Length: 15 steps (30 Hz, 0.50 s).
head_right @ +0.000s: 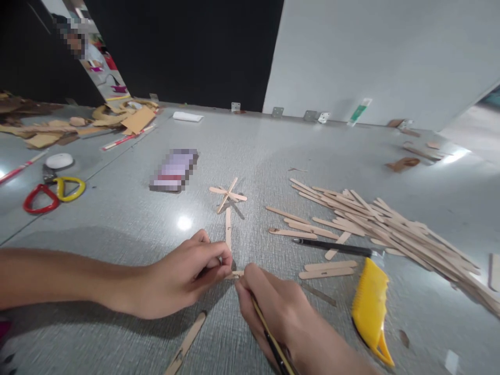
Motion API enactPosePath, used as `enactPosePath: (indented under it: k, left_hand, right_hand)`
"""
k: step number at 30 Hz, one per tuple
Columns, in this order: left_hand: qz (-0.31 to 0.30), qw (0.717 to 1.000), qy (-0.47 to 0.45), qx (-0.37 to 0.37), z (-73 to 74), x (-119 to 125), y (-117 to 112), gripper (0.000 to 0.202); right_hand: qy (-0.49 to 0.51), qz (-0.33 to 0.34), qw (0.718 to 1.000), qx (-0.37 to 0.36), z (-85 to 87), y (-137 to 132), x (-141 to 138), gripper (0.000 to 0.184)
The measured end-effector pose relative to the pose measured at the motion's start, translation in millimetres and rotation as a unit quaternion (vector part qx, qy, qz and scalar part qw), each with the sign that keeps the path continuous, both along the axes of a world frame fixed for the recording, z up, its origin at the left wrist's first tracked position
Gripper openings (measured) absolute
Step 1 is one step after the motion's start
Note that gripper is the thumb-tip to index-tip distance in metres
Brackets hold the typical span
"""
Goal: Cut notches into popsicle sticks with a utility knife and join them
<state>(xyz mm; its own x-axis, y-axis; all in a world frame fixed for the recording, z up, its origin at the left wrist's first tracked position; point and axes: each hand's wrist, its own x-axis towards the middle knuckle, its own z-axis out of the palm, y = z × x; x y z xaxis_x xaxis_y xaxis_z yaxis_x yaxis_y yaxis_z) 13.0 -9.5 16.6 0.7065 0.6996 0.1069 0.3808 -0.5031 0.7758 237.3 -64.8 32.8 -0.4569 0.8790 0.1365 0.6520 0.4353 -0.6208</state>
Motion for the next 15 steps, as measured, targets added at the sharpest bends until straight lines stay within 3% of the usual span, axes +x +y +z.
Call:
enactPosePath:
  k: [7, 12, 15]
  left_hand:
    - [-0.008, 1.0, -0.017, 0.013, -3.1, 0, 1, 0.018]
    - [0.0, 1.0, 0.0, 0.006, -3.6, 1, -1, 0.015]
    - [0.003, 1.0, 0.006, 0.0, -4.6, 1, -2, 0.013]
  right_hand:
    - [0.059, -0.008, 0.992, -0.113, 7.8, 6, 9, 0.031]
    - [0.114, -0.029, 0.957, -0.266, -7.4, 14, 17, 0.035]
    - [0.161, -0.028, 0.934, -0.316, -14.4, 20, 15, 0.038]
